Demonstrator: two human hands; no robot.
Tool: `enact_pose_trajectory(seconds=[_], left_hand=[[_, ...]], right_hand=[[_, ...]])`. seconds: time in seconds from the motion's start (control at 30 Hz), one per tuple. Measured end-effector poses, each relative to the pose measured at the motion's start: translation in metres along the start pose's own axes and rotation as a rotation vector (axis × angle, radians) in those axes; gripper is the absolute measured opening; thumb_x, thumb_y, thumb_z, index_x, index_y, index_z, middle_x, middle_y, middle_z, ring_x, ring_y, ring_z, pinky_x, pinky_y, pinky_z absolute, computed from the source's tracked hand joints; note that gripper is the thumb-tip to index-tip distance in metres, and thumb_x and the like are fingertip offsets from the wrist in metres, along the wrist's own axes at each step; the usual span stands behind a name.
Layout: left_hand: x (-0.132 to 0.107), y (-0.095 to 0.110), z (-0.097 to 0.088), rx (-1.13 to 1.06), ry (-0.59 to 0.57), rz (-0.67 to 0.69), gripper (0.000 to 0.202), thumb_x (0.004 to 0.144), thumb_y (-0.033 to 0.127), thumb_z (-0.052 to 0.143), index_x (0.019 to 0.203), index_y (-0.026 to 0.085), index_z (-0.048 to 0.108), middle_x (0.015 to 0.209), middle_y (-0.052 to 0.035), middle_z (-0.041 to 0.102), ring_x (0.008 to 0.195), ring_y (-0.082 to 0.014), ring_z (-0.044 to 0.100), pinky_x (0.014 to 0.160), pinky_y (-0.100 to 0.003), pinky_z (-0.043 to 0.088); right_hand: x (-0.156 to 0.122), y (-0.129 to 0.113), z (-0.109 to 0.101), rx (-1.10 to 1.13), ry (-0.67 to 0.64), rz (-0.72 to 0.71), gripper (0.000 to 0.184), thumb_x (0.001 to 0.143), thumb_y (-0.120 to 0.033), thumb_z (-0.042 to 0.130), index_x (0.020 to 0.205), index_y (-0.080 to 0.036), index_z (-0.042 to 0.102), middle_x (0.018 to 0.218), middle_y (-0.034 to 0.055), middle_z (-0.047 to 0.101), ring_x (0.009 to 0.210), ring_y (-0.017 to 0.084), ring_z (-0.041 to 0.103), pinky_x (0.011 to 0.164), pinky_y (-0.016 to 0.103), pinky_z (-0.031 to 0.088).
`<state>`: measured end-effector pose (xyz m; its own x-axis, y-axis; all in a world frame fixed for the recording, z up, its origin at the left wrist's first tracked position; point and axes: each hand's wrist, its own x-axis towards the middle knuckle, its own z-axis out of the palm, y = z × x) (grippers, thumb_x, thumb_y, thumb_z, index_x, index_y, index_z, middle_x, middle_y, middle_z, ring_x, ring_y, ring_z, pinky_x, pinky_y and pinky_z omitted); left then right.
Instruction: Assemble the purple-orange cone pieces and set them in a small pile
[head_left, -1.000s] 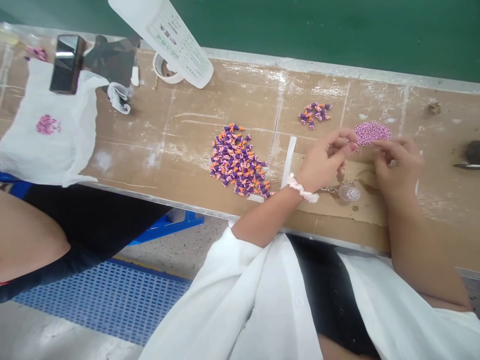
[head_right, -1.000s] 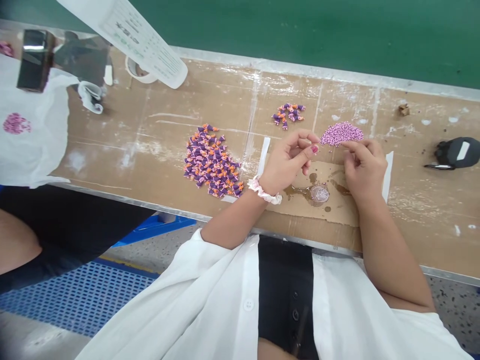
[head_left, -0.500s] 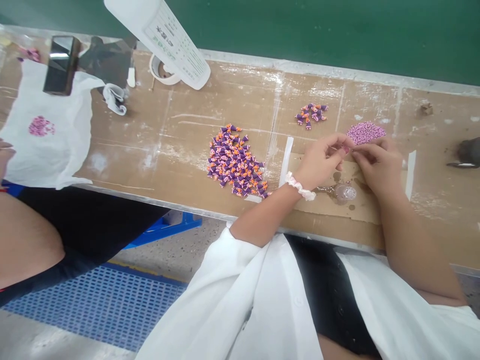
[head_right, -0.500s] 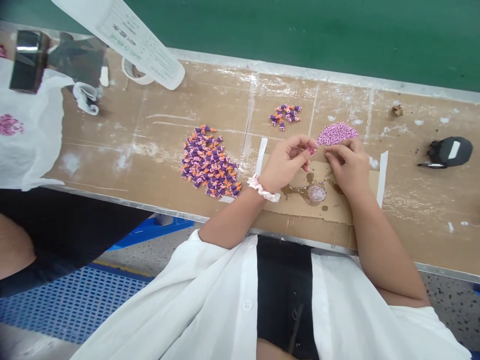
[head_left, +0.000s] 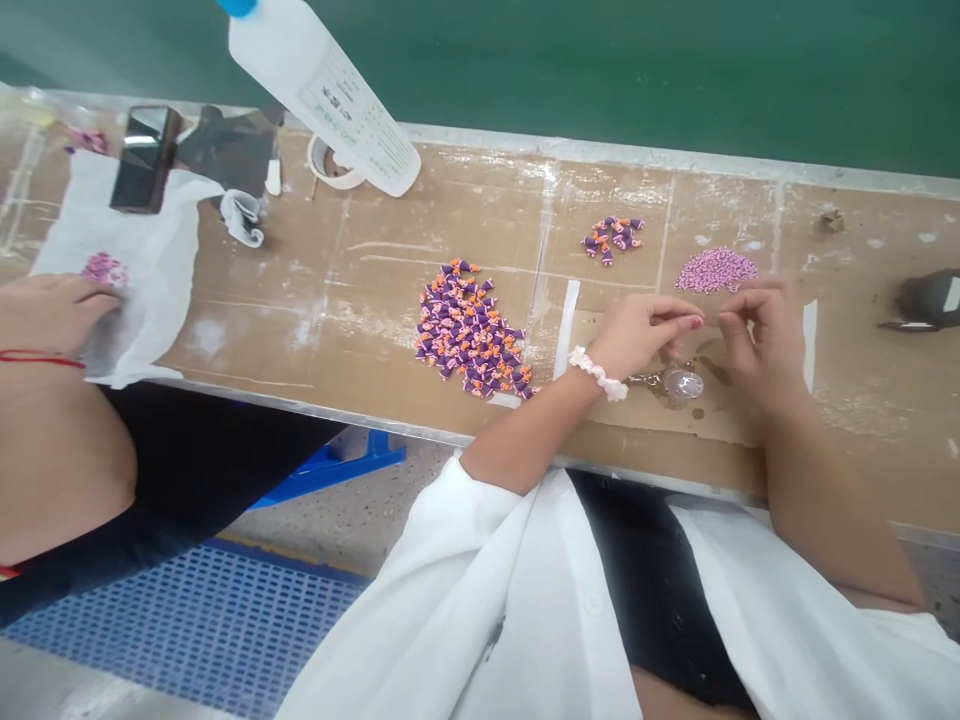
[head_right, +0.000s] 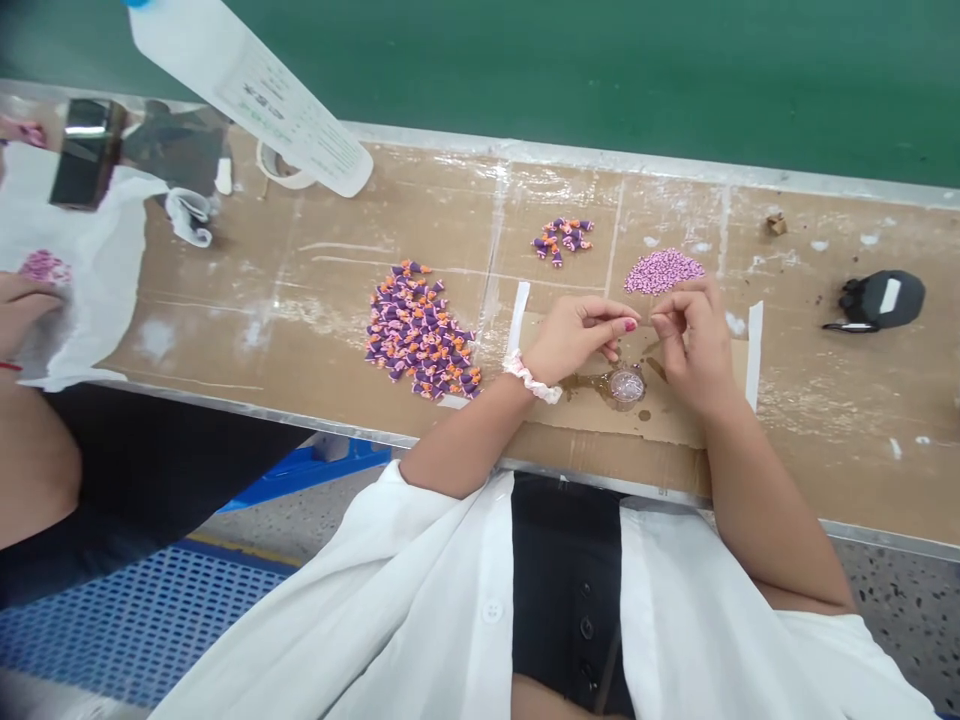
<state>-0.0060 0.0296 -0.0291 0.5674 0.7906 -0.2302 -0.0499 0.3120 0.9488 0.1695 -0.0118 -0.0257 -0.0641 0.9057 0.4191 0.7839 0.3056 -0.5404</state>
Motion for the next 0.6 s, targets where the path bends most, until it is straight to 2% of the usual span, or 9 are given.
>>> enact_pose_trajectory(seconds=[0.13,0.3,0.37,0.47,0.6], left_hand=[[-0.002,0.005,0.002,-0.180,-0.131,-0.043,0.028,0.077,0.034,0.073,0.091,0.010,0.069,0.058,0.0040,0.055,0.055,-0.0048,0.055,0.060,-0.022,0.053],[-0.005,0.011,0.000,-0.208,-0.199,-0.081,0.039,0.069,0.043,0.078,0.090,0.011,0.068,0.061,0.0043,0.056,0.058,-0.0041,0.056,0.063,-0.022,0.054],[-0.007,0.013,-0.002,-0.207,-0.229,-0.081,0.038,0.070,0.043,0.077,0.089,0.011,0.067,0.064,0.0039,0.056,0.058,-0.0039,0.056,0.063,-0.022,0.054],[-0.009,0.016,-0.003,-0.207,-0.263,-0.070,0.033,0.074,0.041,0.074,0.087,0.012,0.064,0.068,0.0030,0.058,0.058,-0.0042,0.058,0.062,-0.022,0.053],[-0.013,0.020,0.000,-0.221,-0.278,-0.024,0.019,0.080,0.031,0.067,0.083,0.013,0.060,0.069,0.0036,0.057,0.056,-0.0042,0.058,0.059,-0.021,0.051]], right_hand=[[-0.004,-0.009,-0.008,0.041,0.021,-0.054,0.010,0.089,-0.034,0.056,0.084,-0.025,0.055,0.085,0.0043,0.056,0.078,0.017,0.054,0.068,0.035,0.047],[-0.004,-0.016,-0.014,0.039,0.053,-0.118,0.004,0.086,-0.030,0.061,0.084,-0.026,0.061,0.084,0.0032,0.057,0.073,0.016,0.056,0.065,0.035,0.046],[-0.003,-0.019,-0.017,0.058,0.079,-0.183,0.002,0.084,-0.025,0.064,0.086,-0.027,0.063,0.083,0.0021,0.058,0.071,0.015,0.057,0.062,0.033,0.045],[-0.003,-0.023,-0.019,0.100,0.108,-0.244,0.012,0.081,-0.019,0.066,0.089,-0.028,0.065,0.083,0.0013,0.059,0.072,0.014,0.059,0.059,0.031,0.045],[-0.007,-0.027,-0.017,0.148,0.134,-0.234,0.021,0.078,-0.014,0.069,0.093,-0.028,0.066,0.085,0.0015,0.061,0.073,0.014,0.059,0.060,0.030,0.045]])
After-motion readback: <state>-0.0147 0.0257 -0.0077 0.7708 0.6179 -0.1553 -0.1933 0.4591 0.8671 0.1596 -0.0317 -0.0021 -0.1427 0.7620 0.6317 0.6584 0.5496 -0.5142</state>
